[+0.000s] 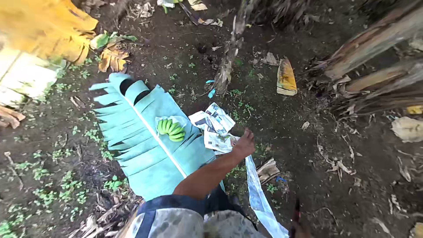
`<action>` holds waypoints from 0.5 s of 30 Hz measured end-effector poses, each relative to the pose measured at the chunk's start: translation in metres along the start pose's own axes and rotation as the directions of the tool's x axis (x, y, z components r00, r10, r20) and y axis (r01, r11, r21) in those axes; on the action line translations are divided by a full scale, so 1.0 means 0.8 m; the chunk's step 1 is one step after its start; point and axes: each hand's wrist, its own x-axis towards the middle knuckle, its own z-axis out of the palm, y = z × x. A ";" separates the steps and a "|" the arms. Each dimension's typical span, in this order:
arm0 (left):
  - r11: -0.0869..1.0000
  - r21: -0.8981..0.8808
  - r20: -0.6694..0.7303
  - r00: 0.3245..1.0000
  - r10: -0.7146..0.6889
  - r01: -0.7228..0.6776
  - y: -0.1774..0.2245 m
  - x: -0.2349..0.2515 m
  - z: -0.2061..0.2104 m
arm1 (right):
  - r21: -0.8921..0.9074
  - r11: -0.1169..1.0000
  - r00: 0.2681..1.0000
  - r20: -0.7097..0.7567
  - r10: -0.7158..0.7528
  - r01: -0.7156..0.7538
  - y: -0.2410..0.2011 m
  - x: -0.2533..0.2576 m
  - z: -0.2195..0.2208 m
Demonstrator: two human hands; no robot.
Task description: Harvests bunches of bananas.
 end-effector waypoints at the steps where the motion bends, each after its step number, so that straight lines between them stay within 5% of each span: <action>1: 0.998 0.064 0.070 0.997 -0.010 0.006 0.028 0.007 -0.006 | 0.045 0.998 0.997 -0.054 -0.046 0.048 0.009 0.031 -0.010; 9: 0.869 0.492 0.309 0.944 -0.119 -0.052 0.220 0.037 -0.038 | 0.467 0.873 0.983 -0.168 -0.070 0.142 0.046 0.156 -0.146; 13: 0.949 0.307 0.226 0.974 -0.006 -0.066 0.341 0.046 -0.105 | 0.612 0.772 0.983 -0.165 -0.087 0.171 0.069 0.175 -0.238; 15: 0.969 0.214 0.230 0.970 0.074 -0.124 0.421 0.036 -0.181 | 0.651 0.735 0.979 -0.186 -0.086 0.188 0.072 0.179 -0.294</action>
